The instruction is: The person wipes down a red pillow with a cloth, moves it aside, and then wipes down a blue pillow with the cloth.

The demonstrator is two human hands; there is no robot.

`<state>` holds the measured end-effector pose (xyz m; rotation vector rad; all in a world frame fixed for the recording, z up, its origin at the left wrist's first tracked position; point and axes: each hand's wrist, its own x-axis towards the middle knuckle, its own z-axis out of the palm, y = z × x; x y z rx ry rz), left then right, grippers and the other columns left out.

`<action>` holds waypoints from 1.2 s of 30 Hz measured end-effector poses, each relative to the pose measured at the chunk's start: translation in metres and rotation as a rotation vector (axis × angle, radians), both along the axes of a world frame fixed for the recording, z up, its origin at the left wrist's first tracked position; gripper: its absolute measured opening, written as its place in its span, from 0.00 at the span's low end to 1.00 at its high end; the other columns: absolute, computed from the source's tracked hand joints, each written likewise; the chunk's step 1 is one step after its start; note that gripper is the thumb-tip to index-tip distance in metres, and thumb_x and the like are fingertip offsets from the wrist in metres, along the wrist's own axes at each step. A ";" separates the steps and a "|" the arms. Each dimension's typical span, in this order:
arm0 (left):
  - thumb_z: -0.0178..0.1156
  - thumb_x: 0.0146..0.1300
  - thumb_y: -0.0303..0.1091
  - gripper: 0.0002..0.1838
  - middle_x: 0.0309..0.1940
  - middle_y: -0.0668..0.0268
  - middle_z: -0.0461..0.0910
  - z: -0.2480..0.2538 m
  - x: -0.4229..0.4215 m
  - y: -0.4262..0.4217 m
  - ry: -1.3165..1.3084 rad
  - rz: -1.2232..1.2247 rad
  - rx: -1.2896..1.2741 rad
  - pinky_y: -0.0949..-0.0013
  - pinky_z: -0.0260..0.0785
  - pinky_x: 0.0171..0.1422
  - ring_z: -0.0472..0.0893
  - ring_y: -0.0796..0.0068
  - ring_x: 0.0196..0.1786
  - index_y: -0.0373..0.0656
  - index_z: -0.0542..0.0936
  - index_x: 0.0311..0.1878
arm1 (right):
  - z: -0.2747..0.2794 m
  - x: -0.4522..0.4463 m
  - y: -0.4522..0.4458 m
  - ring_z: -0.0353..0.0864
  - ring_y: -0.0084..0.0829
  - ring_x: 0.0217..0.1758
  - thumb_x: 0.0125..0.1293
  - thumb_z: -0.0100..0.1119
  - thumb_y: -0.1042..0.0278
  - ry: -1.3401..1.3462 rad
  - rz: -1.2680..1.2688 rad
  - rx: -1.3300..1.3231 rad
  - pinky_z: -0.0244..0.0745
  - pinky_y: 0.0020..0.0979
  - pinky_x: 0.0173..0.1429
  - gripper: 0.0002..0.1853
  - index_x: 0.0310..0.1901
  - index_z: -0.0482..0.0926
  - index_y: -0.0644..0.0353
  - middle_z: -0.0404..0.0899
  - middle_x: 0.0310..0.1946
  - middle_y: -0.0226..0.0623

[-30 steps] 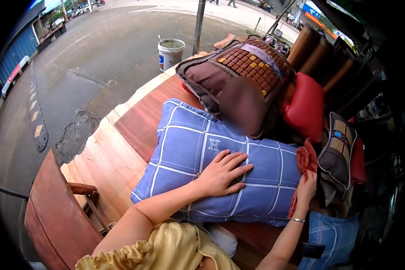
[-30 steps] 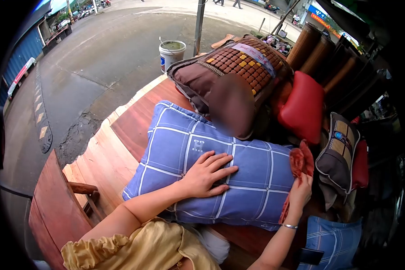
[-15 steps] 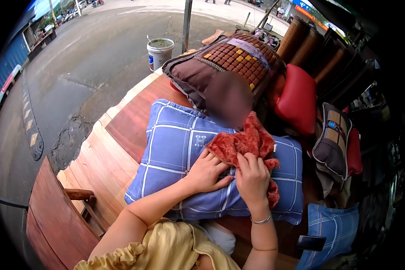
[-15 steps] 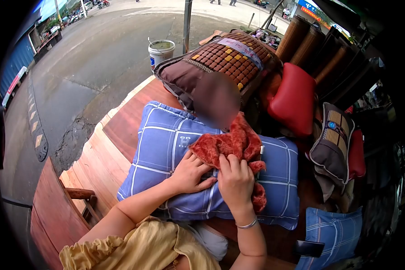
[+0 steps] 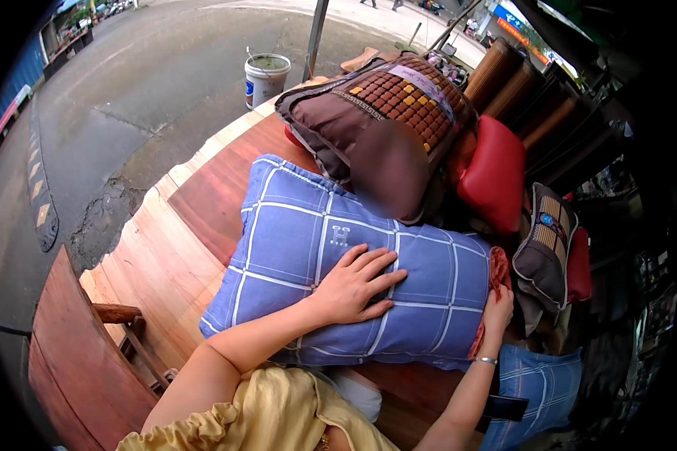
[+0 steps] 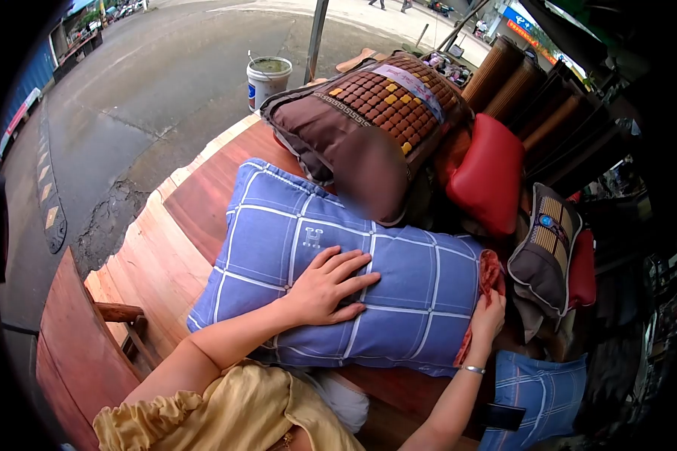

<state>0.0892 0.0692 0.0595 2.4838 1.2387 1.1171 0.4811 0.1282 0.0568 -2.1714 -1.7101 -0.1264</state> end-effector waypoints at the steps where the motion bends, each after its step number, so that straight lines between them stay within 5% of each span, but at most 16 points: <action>1: 0.63 0.62 0.50 0.32 0.69 0.56 0.70 0.000 0.000 0.000 -0.007 0.002 0.001 0.45 0.55 0.76 0.68 0.56 0.72 0.54 0.74 0.69 | 0.001 -0.005 -0.003 0.80 0.52 0.54 0.68 0.58 0.65 -0.009 0.037 0.026 0.75 0.45 0.56 0.16 0.55 0.79 0.59 0.78 0.53 0.45; 8: 0.65 0.60 0.49 0.33 0.69 0.56 0.70 0.001 -0.001 0.001 0.023 0.010 0.000 0.45 0.54 0.76 0.68 0.55 0.71 0.51 0.74 0.69 | 0.058 -0.149 -0.036 0.80 0.48 0.52 0.62 0.61 0.75 0.049 0.492 0.154 0.75 0.44 0.55 0.13 0.48 0.81 0.63 0.79 0.48 0.44; 12: 0.68 0.58 0.50 0.44 0.73 0.46 0.62 -0.010 -0.004 0.004 -0.162 -0.013 -0.019 0.43 0.52 0.77 0.64 0.45 0.73 0.41 0.63 0.74 | 0.072 -0.215 -0.053 0.80 0.44 0.48 0.59 0.63 0.74 0.056 0.720 0.138 0.76 0.42 0.53 0.15 0.49 0.81 0.61 0.78 0.47 0.40; 16: 0.67 0.59 0.54 0.45 0.74 0.40 0.57 -0.019 -0.014 0.004 -0.430 -0.005 0.209 0.42 0.48 0.79 0.57 0.37 0.76 0.42 0.62 0.74 | 0.092 -0.229 -0.058 0.81 0.39 0.48 0.62 0.64 0.71 0.421 1.062 0.102 0.77 0.36 0.52 0.25 0.63 0.75 0.60 0.78 0.54 0.41; 18: 0.62 0.61 0.59 0.44 0.74 0.39 0.57 -0.013 -0.023 0.003 -0.453 0.044 0.210 0.40 0.42 0.79 0.57 0.38 0.76 0.43 0.62 0.74 | 0.102 -0.197 -0.055 0.80 0.29 0.53 0.63 0.65 0.71 1.016 0.989 -0.207 0.76 0.27 0.53 0.30 0.67 0.71 0.63 0.78 0.59 0.38; 19: 0.60 0.62 0.62 0.43 0.74 0.42 0.58 -0.006 -0.023 0.003 -0.490 0.086 0.238 0.40 0.38 0.80 0.57 0.40 0.77 0.44 0.65 0.73 | 0.096 -0.173 -0.045 0.78 0.26 0.52 0.66 0.63 0.69 1.160 0.872 -0.139 0.75 0.25 0.54 0.28 0.68 0.72 0.61 0.75 0.62 0.38; 21: 0.61 0.62 0.61 0.42 0.74 0.44 0.60 0.020 -0.028 0.004 -0.375 0.109 0.231 0.40 0.38 0.80 0.58 0.42 0.77 0.45 0.66 0.72 | 0.079 -0.130 -0.016 0.77 0.27 0.54 0.69 0.61 0.68 1.019 0.596 0.058 0.73 0.27 0.57 0.25 0.68 0.72 0.59 0.72 0.65 0.40; 22: 0.62 0.61 0.60 0.41 0.73 0.46 0.62 0.035 -0.030 0.006 -0.275 0.121 0.209 0.41 0.38 0.80 0.59 0.44 0.77 0.46 0.68 0.72 | 0.068 -0.114 0.001 0.78 0.31 0.58 0.70 0.60 0.68 0.736 0.437 0.185 0.73 0.30 0.60 0.25 0.67 0.73 0.59 0.73 0.66 0.42; 24: 0.64 0.59 0.59 0.40 0.69 0.50 0.68 0.060 -0.018 0.017 -0.119 0.017 0.056 0.41 0.42 0.78 0.63 0.47 0.74 0.47 0.70 0.70 | 0.009 -0.078 0.026 0.72 0.39 0.68 0.74 0.55 0.62 0.246 0.487 0.218 0.65 0.40 0.70 0.23 0.67 0.73 0.57 0.73 0.67 0.44; 26: 0.62 0.58 0.63 0.42 0.69 0.47 0.68 0.055 0.011 0.027 0.098 0.018 -0.012 0.38 0.47 0.75 0.65 0.46 0.73 0.48 0.69 0.71 | -0.017 -0.088 0.023 0.63 0.44 0.76 0.76 0.49 0.54 0.060 0.345 0.024 0.51 0.46 0.78 0.24 0.67 0.74 0.56 0.71 0.69 0.45; 31: 0.66 0.54 0.58 0.41 0.67 0.47 0.69 0.050 0.054 0.031 0.328 -0.015 -0.119 0.43 0.59 0.68 0.69 0.50 0.68 0.50 0.72 0.70 | -0.014 -0.090 0.018 0.61 0.42 0.77 0.77 0.44 0.49 0.065 0.319 0.040 0.48 0.45 0.79 0.25 0.68 0.74 0.53 0.70 0.70 0.42; 36: 0.67 0.53 0.42 0.25 0.62 0.56 0.74 0.036 0.020 0.028 0.269 0.001 -0.113 0.53 0.67 0.60 0.74 0.56 0.60 0.57 0.81 0.57 | -0.014 -0.089 0.015 0.60 0.42 0.78 0.76 0.47 0.52 0.134 0.335 0.033 0.47 0.45 0.80 0.25 0.68 0.74 0.55 0.70 0.70 0.42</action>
